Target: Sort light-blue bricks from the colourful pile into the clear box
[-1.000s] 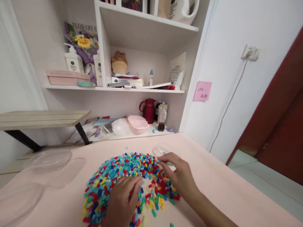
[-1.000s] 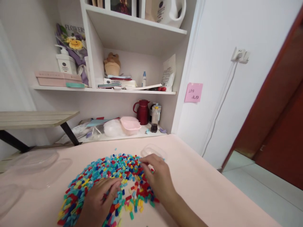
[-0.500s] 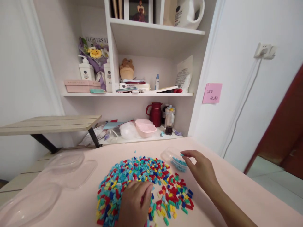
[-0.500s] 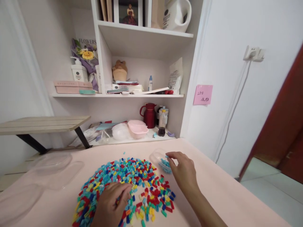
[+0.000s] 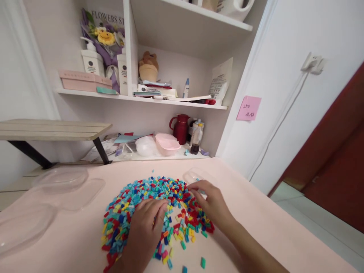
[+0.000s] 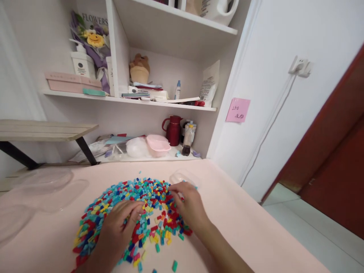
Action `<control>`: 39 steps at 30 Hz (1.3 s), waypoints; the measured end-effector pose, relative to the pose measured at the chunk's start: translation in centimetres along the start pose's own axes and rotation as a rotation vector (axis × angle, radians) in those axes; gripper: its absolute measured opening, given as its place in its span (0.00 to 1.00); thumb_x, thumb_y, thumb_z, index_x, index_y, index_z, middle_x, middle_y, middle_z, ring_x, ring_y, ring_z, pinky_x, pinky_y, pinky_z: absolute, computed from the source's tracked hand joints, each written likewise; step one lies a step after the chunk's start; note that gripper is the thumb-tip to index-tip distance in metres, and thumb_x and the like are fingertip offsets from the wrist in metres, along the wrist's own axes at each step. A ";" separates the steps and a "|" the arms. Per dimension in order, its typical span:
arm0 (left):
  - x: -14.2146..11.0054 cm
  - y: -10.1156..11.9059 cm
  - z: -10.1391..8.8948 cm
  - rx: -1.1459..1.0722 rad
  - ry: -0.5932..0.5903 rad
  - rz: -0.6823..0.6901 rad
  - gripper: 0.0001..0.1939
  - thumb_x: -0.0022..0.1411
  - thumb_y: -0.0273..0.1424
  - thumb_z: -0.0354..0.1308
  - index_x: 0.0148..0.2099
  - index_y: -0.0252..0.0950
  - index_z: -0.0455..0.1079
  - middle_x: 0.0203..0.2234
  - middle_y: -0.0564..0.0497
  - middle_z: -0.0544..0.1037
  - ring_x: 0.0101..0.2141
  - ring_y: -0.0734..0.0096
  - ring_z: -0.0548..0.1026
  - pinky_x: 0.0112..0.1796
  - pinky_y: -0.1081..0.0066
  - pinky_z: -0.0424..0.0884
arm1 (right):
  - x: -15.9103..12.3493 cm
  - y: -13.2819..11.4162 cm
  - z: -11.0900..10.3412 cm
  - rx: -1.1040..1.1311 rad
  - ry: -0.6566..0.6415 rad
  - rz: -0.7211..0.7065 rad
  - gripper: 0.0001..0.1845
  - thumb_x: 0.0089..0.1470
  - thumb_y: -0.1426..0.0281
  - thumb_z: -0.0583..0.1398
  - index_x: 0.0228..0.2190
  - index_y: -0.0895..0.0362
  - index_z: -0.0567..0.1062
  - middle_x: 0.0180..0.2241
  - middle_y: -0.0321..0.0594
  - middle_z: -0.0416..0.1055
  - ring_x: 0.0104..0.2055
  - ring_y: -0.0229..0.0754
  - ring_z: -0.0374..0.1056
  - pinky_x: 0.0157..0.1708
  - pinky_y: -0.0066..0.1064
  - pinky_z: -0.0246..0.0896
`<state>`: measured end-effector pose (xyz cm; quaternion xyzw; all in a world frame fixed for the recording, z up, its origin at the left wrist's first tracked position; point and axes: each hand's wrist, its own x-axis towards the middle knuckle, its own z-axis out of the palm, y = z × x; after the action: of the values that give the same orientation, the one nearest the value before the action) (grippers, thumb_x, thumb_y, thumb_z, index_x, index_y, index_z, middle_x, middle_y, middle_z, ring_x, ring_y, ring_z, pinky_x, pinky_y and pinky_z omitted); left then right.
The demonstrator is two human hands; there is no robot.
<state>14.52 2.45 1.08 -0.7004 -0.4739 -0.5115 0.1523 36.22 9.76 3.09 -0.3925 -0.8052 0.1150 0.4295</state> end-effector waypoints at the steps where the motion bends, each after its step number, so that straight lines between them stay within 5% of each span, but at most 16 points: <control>1: 0.0 0.0 0.0 0.001 0.007 0.002 0.09 0.65 0.31 0.53 0.39 0.40 0.75 0.30 0.52 0.82 0.33 0.69 0.80 0.38 0.69 0.75 | -0.2 -0.6 0.6 0.025 -0.067 -0.018 0.09 0.59 0.71 0.56 0.36 0.52 0.78 0.36 0.40 0.77 0.40 0.45 0.71 0.43 0.38 0.63; 7: 0.2 0.2 0.0 -0.005 0.008 0.015 0.08 0.65 0.29 0.53 0.38 0.39 0.74 0.30 0.53 0.82 0.32 0.70 0.79 0.39 0.69 0.74 | -1.0 -2.3 3.1 0.019 -0.318 -0.044 0.07 0.54 0.76 0.62 0.28 0.53 0.78 0.30 0.35 0.77 0.36 0.41 0.70 0.42 0.34 0.59; 15: 0.1 0.0 0.1 -0.009 0.002 0.012 0.07 0.64 0.27 0.54 0.39 0.39 0.74 0.30 0.53 0.82 0.32 0.70 0.78 0.39 0.69 0.73 | -1.2 -2.1 3.3 -0.038 -0.361 -0.041 0.05 0.54 0.72 0.63 0.34 0.51 0.79 0.34 0.36 0.75 0.39 0.43 0.67 0.42 0.36 0.55; 25: 0.1 -0.2 0.3 0.016 0.050 0.064 0.07 0.64 0.27 0.53 0.39 0.39 0.73 0.30 0.53 0.82 0.32 0.71 0.78 0.38 0.70 0.73 | -1.5 -3.0 3.6 -0.179 -0.454 -0.058 0.17 0.53 0.73 0.61 0.44 0.45 0.76 0.40 0.36 0.71 0.44 0.46 0.60 0.45 0.38 0.51; 33: 0.3 -0.3 0.2 0.043 0.037 0.085 0.07 0.64 0.28 0.53 0.38 0.39 0.73 0.29 0.54 0.81 0.32 0.71 0.78 0.36 0.70 0.73 | -1.6 -2.6 3.7 -0.128 -0.437 -0.031 0.09 0.51 0.72 0.64 0.36 0.50 0.75 0.39 0.35 0.72 0.44 0.44 0.61 0.46 0.36 0.50; 39: 0.2 -0.4 0.1 0.045 0.024 0.084 0.07 0.64 0.28 0.54 0.38 0.39 0.73 0.29 0.54 0.81 0.32 0.71 0.78 0.35 0.70 0.74 | -1.6 -2.4 3.6 -0.106 -0.442 -0.010 0.13 0.51 0.71 0.64 0.40 0.48 0.77 0.41 0.36 0.72 0.46 0.45 0.61 0.47 0.37 0.50</control>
<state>14.22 2.83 1.14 -0.7098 -0.4537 -0.5022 0.1952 32.62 7.57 1.18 -0.3758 -0.8866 0.1533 0.2218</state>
